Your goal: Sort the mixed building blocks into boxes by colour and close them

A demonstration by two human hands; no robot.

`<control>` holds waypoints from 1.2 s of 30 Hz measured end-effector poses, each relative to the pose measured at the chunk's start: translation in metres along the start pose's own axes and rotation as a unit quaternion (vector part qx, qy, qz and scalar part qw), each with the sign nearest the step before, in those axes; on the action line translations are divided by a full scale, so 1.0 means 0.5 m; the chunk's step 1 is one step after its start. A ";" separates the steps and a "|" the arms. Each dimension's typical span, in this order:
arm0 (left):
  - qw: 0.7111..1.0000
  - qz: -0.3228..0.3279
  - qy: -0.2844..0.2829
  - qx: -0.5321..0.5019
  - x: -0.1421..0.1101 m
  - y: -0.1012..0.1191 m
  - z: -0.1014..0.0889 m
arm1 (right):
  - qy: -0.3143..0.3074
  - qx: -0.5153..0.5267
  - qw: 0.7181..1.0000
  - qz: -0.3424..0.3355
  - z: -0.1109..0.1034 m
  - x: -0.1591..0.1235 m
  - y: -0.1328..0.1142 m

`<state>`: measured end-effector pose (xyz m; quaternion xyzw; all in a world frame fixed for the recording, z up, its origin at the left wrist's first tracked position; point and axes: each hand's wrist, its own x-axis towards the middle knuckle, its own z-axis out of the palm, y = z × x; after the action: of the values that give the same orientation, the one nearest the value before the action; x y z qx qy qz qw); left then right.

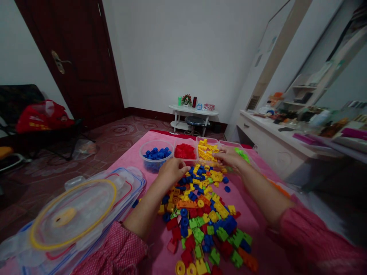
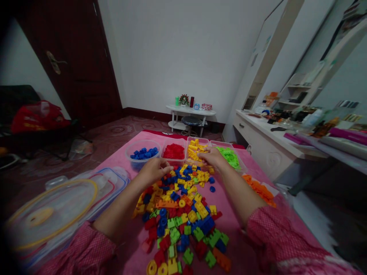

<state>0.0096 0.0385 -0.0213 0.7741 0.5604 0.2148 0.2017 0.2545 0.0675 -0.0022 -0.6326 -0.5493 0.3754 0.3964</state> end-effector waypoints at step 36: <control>0.976 0.064 -0.082 0.190 -0.023 0.017 0.063 | -0.034 -0.425 0.890 -0.160 0.088 -0.164 0.103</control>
<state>0.0309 0.0229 -0.0438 0.8474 0.5219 0.0526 0.0824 0.2255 -0.0141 -0.0640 -0.6313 -0.7631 0.0589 0.1257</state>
